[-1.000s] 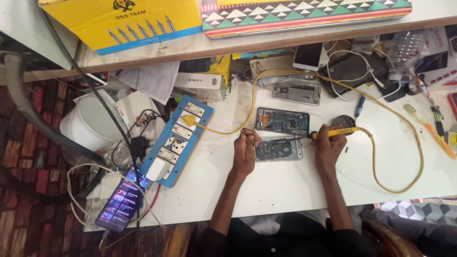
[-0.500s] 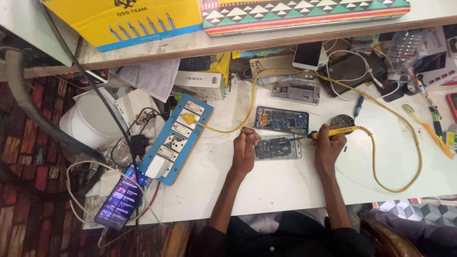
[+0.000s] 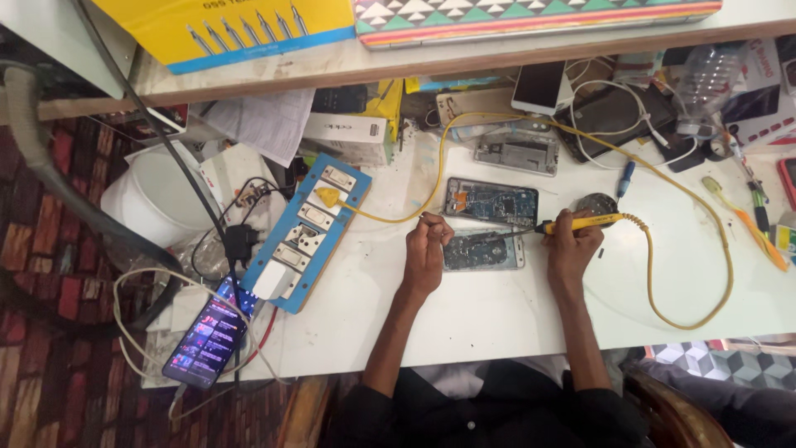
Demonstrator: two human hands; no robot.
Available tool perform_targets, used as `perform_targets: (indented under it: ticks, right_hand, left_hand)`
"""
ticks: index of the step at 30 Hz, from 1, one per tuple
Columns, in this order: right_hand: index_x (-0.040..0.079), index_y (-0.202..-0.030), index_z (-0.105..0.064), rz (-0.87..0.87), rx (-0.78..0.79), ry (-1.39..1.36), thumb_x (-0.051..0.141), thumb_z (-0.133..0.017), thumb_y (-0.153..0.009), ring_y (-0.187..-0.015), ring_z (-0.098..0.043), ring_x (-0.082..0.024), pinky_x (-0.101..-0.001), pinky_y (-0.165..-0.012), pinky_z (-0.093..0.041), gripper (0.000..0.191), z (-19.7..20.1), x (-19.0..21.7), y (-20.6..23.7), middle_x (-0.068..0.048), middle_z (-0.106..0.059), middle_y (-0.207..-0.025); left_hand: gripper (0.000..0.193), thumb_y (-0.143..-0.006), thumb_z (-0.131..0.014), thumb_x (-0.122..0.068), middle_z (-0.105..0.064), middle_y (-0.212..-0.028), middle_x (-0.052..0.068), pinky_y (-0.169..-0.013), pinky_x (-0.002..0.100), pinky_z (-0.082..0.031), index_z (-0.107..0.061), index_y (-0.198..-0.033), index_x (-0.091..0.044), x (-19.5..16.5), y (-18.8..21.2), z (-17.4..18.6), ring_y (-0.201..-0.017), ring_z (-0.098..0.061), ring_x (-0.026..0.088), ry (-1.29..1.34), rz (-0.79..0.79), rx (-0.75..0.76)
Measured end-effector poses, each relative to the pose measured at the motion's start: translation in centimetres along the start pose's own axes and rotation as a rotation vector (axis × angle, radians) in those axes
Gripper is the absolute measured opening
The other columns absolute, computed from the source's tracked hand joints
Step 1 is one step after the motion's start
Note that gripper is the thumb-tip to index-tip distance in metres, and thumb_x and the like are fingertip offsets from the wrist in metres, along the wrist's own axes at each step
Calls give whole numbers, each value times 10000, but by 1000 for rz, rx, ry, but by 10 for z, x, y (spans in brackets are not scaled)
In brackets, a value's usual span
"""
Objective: The person uses a soldering iron and tweezers to work on a disassembled mobile phone circuit board. They apply heat to specific points on the board while holding it steady with tweezers.
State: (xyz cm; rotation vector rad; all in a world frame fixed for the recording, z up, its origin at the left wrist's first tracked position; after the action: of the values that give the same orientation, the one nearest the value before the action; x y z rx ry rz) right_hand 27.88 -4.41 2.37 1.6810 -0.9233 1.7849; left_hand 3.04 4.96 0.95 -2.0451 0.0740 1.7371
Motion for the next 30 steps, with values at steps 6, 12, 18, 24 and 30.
perform_targets:
  ticks: [6,12,18,24,30]
  right_hand:
    - [38,-888,-547,17,6,-12,114,-587,-1078,-522,-519,-98,-245,-489,-438,209,-4,5,0,-51,-593,-701]
    - [39,-879,-543,6,-2,3,121,-594,-1073,-512,-527,-96,-237,-486,-427,217,-4,5,-3,-63,-614,-700]
    - [38,-879,-541,23,-6,32,125,-598,-1075,-513,-530,-98,-240,-481,-417,223,-4,6,-2,-59,-615,-702]
    - [36,-916,-560,2,4,35,141,-584,-1084,-531,-527,-89,-238,-494,-412,199,-5,8,0,-46,-605,-706]
    - [30,-923,-557,8,-6,20,139,-590,-1081,-536,-532,-92,-240,-504,-434,195,-2,2,-3,-48,-606,-720]
  left_hand:
    - [347,-1151,-382,-314,-515,-763,34,-673,276,-420,-470,-965,-35,-1,0,0,-707,-442,108,17,-28,-3]
    - [334,-1131,-385,-308,-510,-746,27,-632,277,-399,-467,-951,-38,5,-1,0,-671,-417,103,37,47,5]
    - [341,-1138,-378,-313,-514,-735,24,-656,277,-419,-455,-942,-45,7,0,-1,-687,-439,103,7,30,2]
    - [347,-1155,-386,-294,-495,-757,30,-684,282,-410,-457,-932,-37,4,-1,-1,-714,-422,111,59,1,4]
    - [351,-1143,-388,-315,-500,-747,22,-672,273,-409,-463,-935,-43,3,-1,0,-704,-427,104,53,3,1]
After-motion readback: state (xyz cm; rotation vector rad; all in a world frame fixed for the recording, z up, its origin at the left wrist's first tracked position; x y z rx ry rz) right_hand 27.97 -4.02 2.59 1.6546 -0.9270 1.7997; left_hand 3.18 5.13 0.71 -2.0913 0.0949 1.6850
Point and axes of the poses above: each hand's wrist, its own y-axis away from the middle knuckle, its own z-axis out of the back of the hand, x = y × z, the point moved 5 cm from there along -y, towards the middle knuckle
